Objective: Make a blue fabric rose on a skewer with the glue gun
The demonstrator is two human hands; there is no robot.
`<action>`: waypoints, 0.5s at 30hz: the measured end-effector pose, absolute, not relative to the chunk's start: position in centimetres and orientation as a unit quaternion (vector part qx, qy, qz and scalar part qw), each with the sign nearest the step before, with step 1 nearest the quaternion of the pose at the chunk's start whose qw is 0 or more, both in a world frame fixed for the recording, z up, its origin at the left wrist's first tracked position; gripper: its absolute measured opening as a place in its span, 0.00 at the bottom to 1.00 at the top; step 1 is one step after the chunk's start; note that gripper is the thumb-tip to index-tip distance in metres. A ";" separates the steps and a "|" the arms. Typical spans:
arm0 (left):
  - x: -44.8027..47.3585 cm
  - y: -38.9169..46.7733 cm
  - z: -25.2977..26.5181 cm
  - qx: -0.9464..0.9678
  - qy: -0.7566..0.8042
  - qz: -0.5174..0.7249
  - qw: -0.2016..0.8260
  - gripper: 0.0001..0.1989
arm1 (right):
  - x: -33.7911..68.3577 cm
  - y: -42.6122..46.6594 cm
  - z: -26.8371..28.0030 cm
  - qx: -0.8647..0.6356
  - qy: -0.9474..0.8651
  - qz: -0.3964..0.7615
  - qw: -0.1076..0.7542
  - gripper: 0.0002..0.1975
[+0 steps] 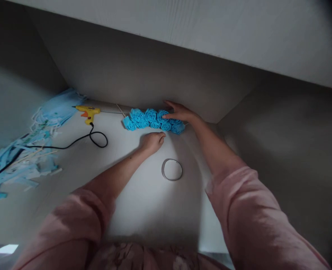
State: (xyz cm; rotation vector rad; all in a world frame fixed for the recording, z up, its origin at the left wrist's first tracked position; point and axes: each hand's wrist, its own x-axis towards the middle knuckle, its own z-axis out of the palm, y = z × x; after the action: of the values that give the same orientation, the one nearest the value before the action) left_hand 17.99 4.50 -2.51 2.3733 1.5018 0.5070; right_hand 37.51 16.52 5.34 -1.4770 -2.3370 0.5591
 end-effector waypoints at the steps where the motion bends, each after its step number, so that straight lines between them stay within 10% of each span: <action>1: 18.0 4.5 -2.6 0.823 0.520 0.176 0.144 0.17 | 37.2 17.0 5.2 -0.509 -0.823 0.202 0.150 0.49; 15: 18.1 4.2 -1.7 0.825 0.516 0.168 0.159 0.17 | 36.1 18.6 4.8 -0.480 -0.848 0.175 0.140 0.46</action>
State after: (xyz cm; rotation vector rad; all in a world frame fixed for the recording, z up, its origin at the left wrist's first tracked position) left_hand 18.07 4.20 -1.72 2.3578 1.4744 0.4797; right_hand 36.11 18.63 4.80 -1.3859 -2.4500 0.5053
